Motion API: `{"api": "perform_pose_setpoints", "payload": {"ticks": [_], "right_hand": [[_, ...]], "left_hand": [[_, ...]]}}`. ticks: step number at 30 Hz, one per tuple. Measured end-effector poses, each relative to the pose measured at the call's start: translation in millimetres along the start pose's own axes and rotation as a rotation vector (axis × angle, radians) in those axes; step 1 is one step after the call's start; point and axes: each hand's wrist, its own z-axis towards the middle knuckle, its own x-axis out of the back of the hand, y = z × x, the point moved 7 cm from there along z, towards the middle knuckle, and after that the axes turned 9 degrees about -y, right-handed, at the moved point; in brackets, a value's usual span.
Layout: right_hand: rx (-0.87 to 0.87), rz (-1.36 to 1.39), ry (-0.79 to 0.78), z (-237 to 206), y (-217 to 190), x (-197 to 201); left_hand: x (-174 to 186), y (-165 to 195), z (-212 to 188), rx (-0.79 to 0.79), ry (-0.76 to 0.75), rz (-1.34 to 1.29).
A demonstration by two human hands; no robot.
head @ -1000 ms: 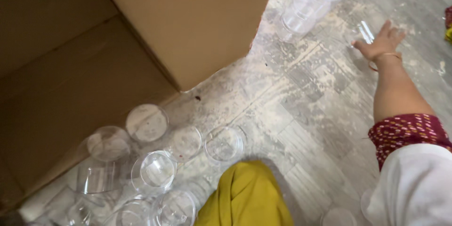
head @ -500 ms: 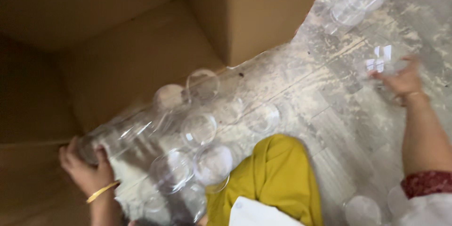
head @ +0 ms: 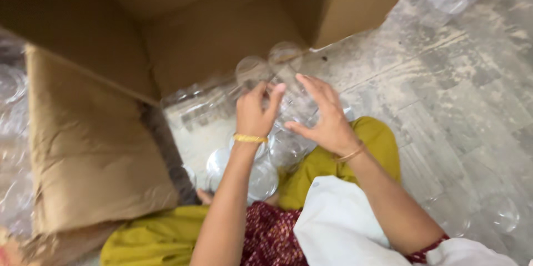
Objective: The person sits on the floor next to an open cardboard box filled with clear plastic containers and lids. They pick up containers and lids one at a time, fit lids onto containers, nest the assembled pieces, and place the stacked containers onto the floor beside the box.
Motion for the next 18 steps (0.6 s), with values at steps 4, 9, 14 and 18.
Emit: {"api": "perform_pose_setpoints", "payload": {"ticks": [4, 9, 14, 18], "right_hand": [[-0.123, 0.164, -0.097, 5.1, -39.4, -32.8], [-0.04, -0.018, -0.126, -2.0, -75.6, -42.2], [0.029, -0.181, -0.013, 9.6, -60.1, -49.7], [0.047, -0.146, -0.096, -8.0, -37.8, -104.8]], "left_hand": [[7.8, -57.6, -8.0, 0.294, 0.046, -0.167], [121.6, -155.3, -36.0, 0.624, 0.597, -0.475], [153.8, -167.2, -82.3, 0.372, 0.382, -0.718], [140.9, -167.9, -136.2, 0.387, 0.303, -1.066]]}}
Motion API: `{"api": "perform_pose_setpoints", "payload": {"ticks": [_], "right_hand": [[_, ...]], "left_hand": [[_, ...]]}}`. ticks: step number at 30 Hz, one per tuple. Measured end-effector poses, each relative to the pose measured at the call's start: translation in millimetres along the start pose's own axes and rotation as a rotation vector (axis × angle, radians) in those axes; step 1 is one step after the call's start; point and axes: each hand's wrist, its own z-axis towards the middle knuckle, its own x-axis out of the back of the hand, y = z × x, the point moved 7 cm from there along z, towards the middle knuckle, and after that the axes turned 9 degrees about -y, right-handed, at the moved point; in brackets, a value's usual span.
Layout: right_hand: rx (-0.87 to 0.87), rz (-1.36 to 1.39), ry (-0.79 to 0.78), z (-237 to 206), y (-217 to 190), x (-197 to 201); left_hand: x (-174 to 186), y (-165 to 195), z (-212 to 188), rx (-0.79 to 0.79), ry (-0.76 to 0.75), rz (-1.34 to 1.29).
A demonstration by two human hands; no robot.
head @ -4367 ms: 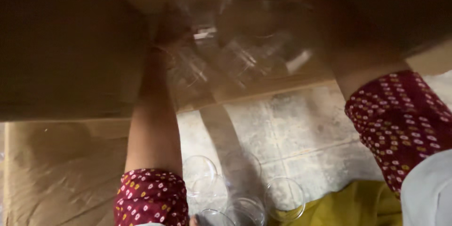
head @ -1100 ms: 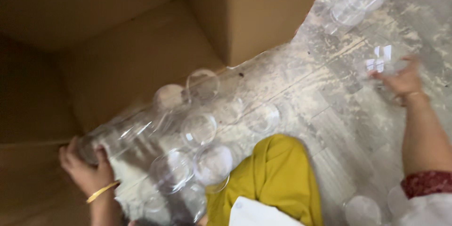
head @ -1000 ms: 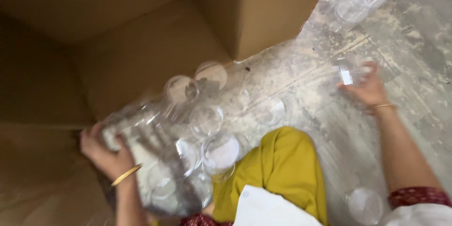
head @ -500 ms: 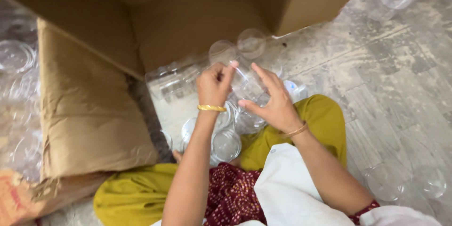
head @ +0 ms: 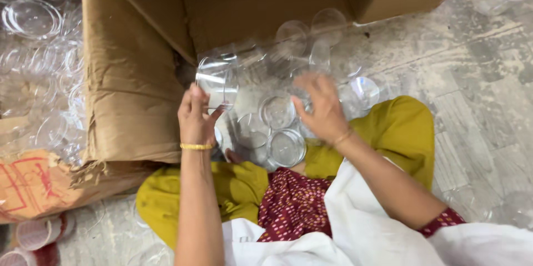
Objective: The person sits on the floor next to an open cardboard box filled with clear plastic containers and lids. They pick up containers and lids one at a time, fit lids onto containers, nest the assembled pieces, and place the stacked containers onto the floor beside the box.
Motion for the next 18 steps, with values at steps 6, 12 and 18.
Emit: {"api": "perform_pose_setpoints", "payload": {"ticks": [6, 12, 18], "right_hand": [[-0.224, -0.135, -0.531, -64.4, 13.2, -112.8], [-0.294, 0.222, -0.185, -37.8, 22.0, -28.8], [-0.421, 1.152, -0.23, -5.3, 30.8, 1.2]], "left_hand": [[13.4, -2.1, -23.5, -0.043, -0.121, -0.111], [-15.3, -7.9, -30.1, 0.019, -0.311, 0.536], [-66.7, -22.9, -39.6, 0.004, -0.578, 0.576]]}}
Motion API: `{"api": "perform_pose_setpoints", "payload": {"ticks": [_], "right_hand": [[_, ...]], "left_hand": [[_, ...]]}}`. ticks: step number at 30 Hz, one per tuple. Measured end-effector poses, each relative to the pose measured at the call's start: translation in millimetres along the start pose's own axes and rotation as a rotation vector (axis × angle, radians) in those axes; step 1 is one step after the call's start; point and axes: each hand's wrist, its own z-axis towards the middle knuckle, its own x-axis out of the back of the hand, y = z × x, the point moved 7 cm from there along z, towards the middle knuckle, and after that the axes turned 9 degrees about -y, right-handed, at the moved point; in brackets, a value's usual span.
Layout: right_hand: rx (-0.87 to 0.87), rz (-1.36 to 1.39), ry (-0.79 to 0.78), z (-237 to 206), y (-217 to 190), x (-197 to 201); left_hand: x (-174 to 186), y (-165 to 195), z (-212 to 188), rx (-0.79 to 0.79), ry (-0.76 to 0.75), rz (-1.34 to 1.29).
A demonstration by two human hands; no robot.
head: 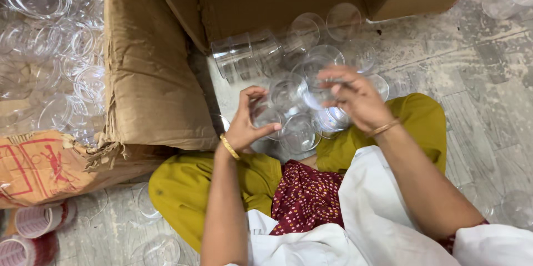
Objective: The person sits on the floor next to an open cardboard box filled with clear plastic containers and lids. They pick up containers and lids one at a time, fit lids onto containers, nest the assembled pieces, and place the stacked containers onto the floor beside the box.
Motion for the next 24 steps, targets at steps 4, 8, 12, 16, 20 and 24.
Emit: {"api": "perform_pose_setpoints", "payload": {"ticks": [4, 8, 12, 16, 20, 24], "right_hand": [[-0.086, -0.063, -0.141, 2.8, 52.7, -32.0], [0.088, -0.068, -0.151, 4.4, 68.0, -55.1], [0.008, -0.348, -0.125, 14.0, 53.2, -68.7], [0.187, -0.831, -0.171, 13.1, 16.1, -90.8], [0.197, -0.959, -0.211, 1.8, 13.2, -96.7], [0.055, -0.849, -0.232, -3.6, 35.9, -87.8]], "left_hand": [[-16.4, 3.6, 7.9, -0.16, 0.07, -0.454], [-13.2, -9.0, 10.0, -0.13, 0.277, -0.74], [-29.6, -16.0, 17.8, 0.004, 0.15, -0.832], [-39.1, -16.8, 20.6, 0.049, 0.111, -0.773], [-25.9, -24.4, 17.5, 0.104, 0.296, -0.765], [-20.3, -28.1, 17.0, 0.136, 0.326, -0.714]]}}
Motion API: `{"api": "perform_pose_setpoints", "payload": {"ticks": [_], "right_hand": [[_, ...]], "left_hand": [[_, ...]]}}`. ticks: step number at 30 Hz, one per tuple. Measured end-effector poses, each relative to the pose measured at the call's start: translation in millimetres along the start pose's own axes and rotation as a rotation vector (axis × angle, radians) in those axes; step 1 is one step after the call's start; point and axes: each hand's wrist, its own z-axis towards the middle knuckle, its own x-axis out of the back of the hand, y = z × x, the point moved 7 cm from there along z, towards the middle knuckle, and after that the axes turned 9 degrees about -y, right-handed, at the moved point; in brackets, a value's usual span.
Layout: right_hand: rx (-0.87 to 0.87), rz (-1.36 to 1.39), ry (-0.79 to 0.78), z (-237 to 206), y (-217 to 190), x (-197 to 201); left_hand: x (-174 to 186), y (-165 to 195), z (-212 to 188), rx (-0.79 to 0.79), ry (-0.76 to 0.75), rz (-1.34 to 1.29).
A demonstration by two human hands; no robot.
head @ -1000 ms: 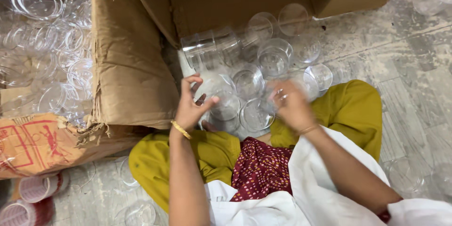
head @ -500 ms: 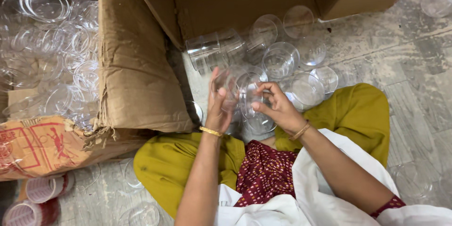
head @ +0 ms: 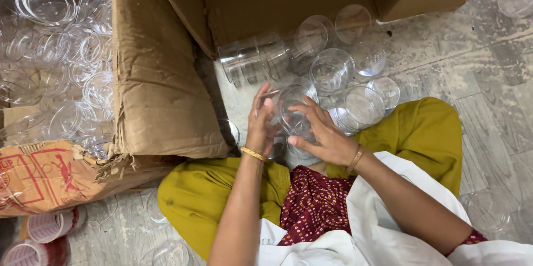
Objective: The person sits on the floor next to an open cardboard box filled with clear plastic containers and lids. They pick up containers and lids one at a time, fit lids onto containers, nest the assembled pieces, and place the stacked containers onto the floor beside the box.
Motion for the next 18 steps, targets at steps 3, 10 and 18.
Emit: {"api": "perform_pose_setpoints", "payload": {"ticks": [3, 10, 18], "right_hand": [[0.026, -0.167, 0.058, -0.8, 3.5, 1.3], [0.13, -0.095, 0.124, -7.9, -16.4, 36.1], [0.188, -0.123, 0.117, 5.8, -41.4, 33.1]], "left_hand": [[0.9, -2.3, 2.0, 0.013, 0.014, 0.043], [7.6, -3.6, 0.9, 0.09, 0.022, 0.011], [-7.6, -12.4, -0.4, 0.112, -0.071, 0.025]]}}
